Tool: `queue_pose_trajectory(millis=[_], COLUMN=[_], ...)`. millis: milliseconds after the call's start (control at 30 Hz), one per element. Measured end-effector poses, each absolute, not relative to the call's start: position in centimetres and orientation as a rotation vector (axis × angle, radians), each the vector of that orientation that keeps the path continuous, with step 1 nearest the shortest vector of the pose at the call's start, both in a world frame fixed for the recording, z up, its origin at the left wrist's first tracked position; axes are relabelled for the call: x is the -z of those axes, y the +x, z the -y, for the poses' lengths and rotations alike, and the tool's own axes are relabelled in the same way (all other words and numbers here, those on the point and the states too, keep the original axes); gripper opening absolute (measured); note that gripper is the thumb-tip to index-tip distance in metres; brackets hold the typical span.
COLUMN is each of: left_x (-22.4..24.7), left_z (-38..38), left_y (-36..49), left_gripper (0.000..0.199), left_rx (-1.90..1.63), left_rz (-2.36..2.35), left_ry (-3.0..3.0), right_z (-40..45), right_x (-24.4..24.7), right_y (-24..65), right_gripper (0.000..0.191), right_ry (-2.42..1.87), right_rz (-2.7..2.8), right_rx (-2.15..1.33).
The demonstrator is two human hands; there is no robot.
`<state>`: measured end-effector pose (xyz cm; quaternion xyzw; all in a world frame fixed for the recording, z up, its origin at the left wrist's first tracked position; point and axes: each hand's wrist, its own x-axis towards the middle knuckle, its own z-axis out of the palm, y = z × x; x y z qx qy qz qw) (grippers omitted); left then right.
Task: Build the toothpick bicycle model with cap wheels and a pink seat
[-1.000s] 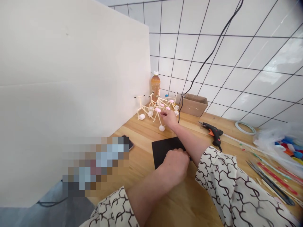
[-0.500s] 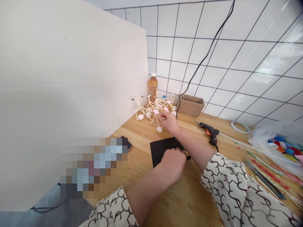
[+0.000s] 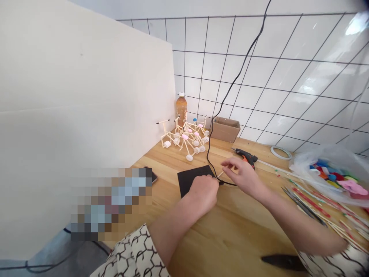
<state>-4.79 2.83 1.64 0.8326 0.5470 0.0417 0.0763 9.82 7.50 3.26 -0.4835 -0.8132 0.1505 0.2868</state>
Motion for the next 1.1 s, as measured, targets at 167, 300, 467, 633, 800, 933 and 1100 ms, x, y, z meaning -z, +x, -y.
queue_pose_trajectory(millis=[167, 300, 467, 633, 800, 933, 1100], left_x=[-2.1, -2.7, -3.5, -2.9, -0.4, 0.9, 0.8], left_z=[-2.9, -2.2, 0.2, 2.3, 2.5, 2.3, 1.8], left_y=[-5.0, -4.1, -1.1, 2.1, 3.0, 2.6, 2.2], left_gripper=[0.018, 0.02, 0.016, 0.014, 0.021, 0.018, 0.032], left_rx=[-0.208, -0.364, -0.755, -0.929, -0.899, -0.777, -0.753], left_rz=[-1.76, -1.814, -1.618, -1.173, -0.931, -0.808, -0.826], left_ry=[2.504, 2.588, 3.023, 3.242, 3.279, 3.261, 3.088], right_z=[-0.4, 3.2, 3.5, 3.1, 3.0, 2.7, 2.8], right_x=[-3.0, -2.0, -0.6, -0.1, -0.4, 0.3, 0.8], right_y=[15.5, 17.6, 18.9, 19.6, 19.4, 19.3, 19.2], right_gripper=[0.021, 0.026, 0.035, 0.041, 0.027, 0.03, 0.031], right_ry=[-1.421, -1.531, -1.453, -1.102, -1.208, -1.23, -1.243], right_rz=[2.077, 1.949, 1.576, 1.165, 0.991, 1.058, 1.113], right_rx=[-0.512, -0.773, -1.178, -1.572, -1.53, -1.526, -1.477])
